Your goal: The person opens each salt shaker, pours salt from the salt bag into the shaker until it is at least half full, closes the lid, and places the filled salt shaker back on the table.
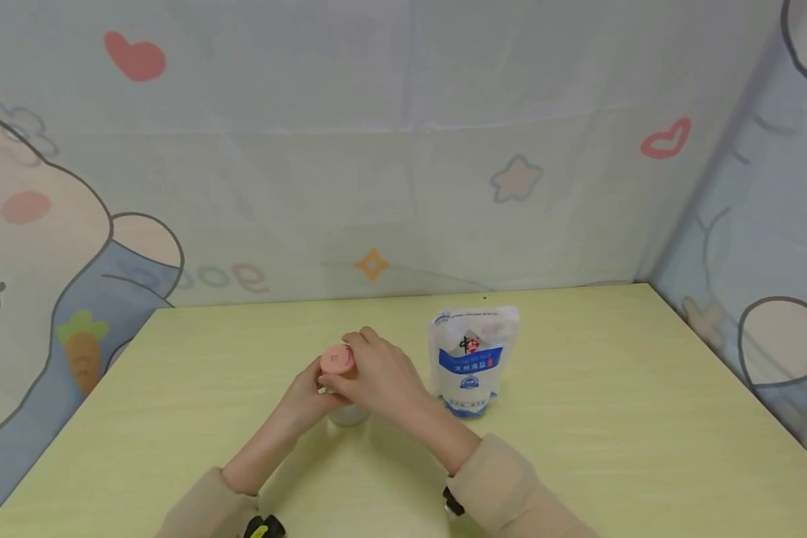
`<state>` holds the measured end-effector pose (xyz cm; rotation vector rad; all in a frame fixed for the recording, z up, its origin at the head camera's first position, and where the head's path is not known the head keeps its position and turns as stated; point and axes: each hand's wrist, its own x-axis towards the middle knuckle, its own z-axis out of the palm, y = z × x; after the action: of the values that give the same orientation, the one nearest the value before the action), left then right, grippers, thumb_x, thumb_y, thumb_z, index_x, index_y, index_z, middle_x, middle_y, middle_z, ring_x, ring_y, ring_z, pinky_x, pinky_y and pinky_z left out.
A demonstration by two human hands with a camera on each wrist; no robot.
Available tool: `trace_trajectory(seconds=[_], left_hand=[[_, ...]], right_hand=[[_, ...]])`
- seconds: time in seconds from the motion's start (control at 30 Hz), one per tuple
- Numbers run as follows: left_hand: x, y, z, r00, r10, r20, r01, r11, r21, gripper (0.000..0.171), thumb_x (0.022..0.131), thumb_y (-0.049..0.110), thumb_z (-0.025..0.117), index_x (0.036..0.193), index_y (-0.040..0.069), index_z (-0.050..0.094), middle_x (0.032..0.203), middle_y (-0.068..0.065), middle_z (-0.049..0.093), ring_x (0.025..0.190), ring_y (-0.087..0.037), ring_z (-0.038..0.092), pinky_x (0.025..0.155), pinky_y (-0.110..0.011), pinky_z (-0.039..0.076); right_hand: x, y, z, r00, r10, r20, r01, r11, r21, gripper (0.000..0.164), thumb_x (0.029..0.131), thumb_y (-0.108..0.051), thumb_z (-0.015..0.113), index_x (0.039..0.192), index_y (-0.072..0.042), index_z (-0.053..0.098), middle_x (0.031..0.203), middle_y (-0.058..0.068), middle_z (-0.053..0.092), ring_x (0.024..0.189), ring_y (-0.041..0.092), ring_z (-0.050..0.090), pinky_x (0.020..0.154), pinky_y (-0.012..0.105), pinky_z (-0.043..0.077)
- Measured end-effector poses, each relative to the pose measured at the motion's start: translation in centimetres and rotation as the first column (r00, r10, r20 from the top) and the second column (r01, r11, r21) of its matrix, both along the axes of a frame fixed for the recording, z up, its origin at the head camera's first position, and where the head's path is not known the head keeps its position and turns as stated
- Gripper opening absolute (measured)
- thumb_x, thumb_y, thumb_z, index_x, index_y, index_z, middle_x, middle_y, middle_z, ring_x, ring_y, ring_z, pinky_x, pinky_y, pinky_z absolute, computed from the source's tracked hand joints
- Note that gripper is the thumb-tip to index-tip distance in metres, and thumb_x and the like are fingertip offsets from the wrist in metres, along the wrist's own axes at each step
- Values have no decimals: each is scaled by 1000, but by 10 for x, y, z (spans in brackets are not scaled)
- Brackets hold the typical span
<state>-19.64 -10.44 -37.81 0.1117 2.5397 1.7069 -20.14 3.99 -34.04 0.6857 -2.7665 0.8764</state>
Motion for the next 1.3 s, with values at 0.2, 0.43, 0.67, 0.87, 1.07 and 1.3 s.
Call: trace_trajectory(seconds=[0.2,0.43,0.67,0.87,1.07,1.3], left_hand=[[-3,-1,-2,997,-17,-69,17,1000,4,47,71,14,73,116,10,58,111,-7,64,93,-15,57,74,-24,47],[-3,-4,1,997,-9,-79,-1,993,-121,40,71,18,73,108,10,61,100,-7,66,80,-13,53,66,-23,46],[-5,-6,3,997,-12,-71,0,984,-178,41,70,17,74,108,10,62,98,-6,67,77,-13,54,63,-23,45],[-6,-6,4,997,-30,-70,17,982,-187,39,69,17,73,106,9,62,92,-5,66,73,-12,53,60,-23,44],[-6,-8,2,993,-82,-82,71,989,-129,32,71,16,72,101,15,62,89,-1,63,72,-12,49,62,-23,43],[-5,-10,1,992,-98,-84,85,986,-143,32,71,15,72,101,16,61,87,-1,62,71,-13,49,60,-23,42]], right_hand=[[-3,-7,-1,999,2,-41,-3,1000,-16,50,76,-50,65,108,-12,59,100,-3,59,85,12,58,75,26,50],[-6,-9,-1,998,6,-67,-5,1000,10,45,77,-47,66,102,-10,62,97,0,60,81,12,57,70,25,50],[-8,-9,-2,995,32,-94,-29,999,34,41,78,-44,65,99,-9,62,95,0,59,75,11,55,65,22,49],[-10,-7,-2,992,61,-111,-56,997,45,36,78,-40,66,98,-11,62,91,-3,56,70,8,52,62,18,46],[-12,-4,-2,989,93,-114,-84,993,79,32,81,-42,63,94,-13,61,85,-5,50,65,6,48,59,17,44],[-13,-3,-4,986,120,-113,-113,991,66,31,82,-43,62,93,-14,59,85,-6,48,64,6,47,57,16,42]])
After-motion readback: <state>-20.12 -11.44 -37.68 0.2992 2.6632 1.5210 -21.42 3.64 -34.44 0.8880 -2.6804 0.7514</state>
